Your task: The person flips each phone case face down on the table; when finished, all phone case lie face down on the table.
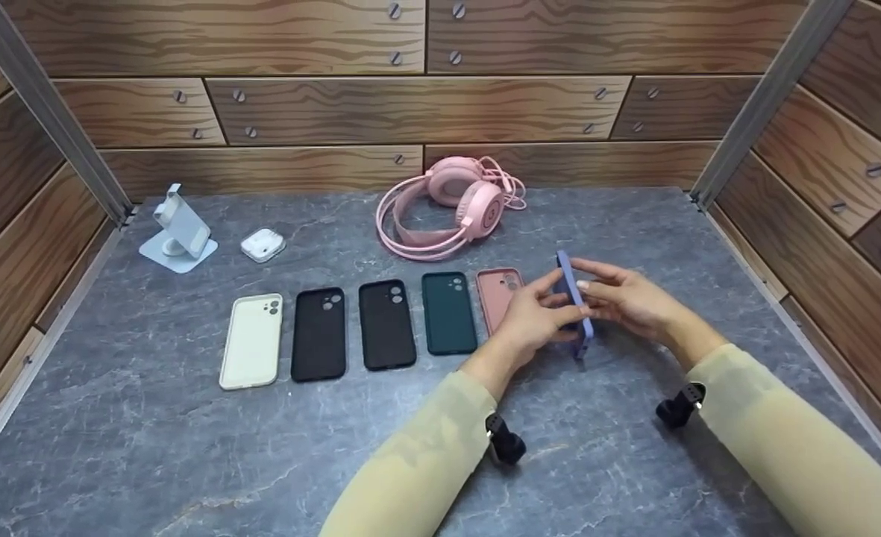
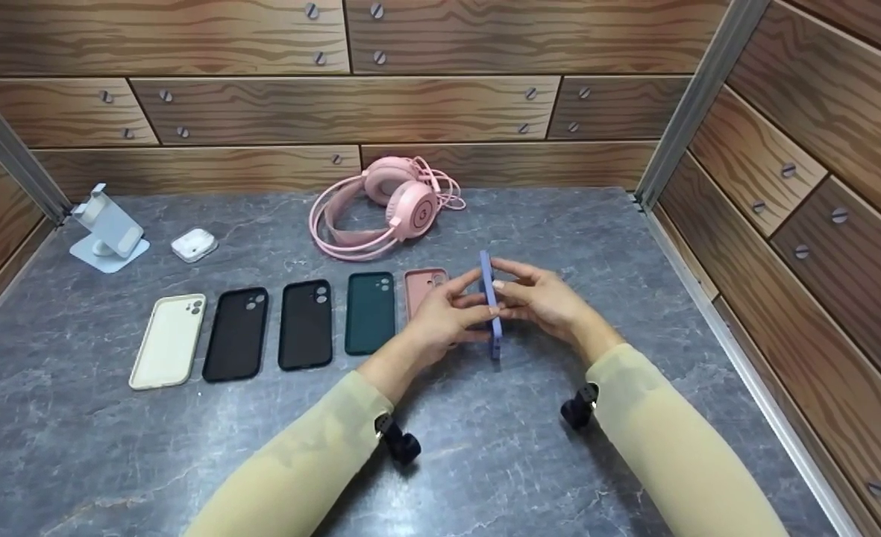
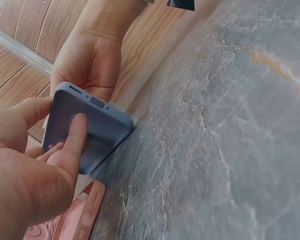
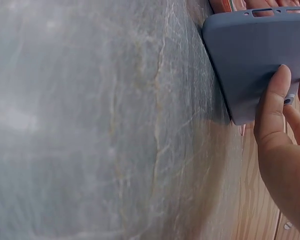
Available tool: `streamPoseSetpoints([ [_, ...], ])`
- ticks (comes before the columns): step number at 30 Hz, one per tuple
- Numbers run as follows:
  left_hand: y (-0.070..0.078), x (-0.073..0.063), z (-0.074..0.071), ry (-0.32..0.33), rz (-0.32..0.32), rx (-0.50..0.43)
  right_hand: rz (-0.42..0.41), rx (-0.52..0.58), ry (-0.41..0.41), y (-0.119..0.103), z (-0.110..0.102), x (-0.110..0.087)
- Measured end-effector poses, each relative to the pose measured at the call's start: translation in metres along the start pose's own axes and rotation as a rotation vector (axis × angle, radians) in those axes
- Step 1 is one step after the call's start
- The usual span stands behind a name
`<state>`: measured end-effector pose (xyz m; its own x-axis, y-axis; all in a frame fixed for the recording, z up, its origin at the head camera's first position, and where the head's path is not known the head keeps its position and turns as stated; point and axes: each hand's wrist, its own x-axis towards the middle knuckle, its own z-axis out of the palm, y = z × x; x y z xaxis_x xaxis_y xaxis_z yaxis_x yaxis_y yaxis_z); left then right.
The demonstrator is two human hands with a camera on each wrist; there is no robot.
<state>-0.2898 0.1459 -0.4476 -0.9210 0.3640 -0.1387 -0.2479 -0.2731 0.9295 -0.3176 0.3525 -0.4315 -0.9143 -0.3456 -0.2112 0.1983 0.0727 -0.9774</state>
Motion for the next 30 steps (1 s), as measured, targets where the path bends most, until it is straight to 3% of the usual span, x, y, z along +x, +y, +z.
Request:
streamPoseSetpoints([
  [7,-0.001,-0.002,-0.001,-0.014,0.000,-0.028,0.000,-0.085,0.021,-0.002,0.004,0.000],
  [13,-0.002,-0.004,-0.006,-0.020,-0.009,-0.081,-0.036,-0.272,0.041,-0.002,0.008,0.002],
  [22,-0.004,-0.006,-0.008,0.018,-0.009,-0.054,-0.079,-0.502,0.147,-0.005,0.016,0.003],
  [30,-0.007,-0.006,-0.011,0.023,-0.004,-0.053,-0.024,-0.628,0.206,-0.004,0.018,0.003],
])
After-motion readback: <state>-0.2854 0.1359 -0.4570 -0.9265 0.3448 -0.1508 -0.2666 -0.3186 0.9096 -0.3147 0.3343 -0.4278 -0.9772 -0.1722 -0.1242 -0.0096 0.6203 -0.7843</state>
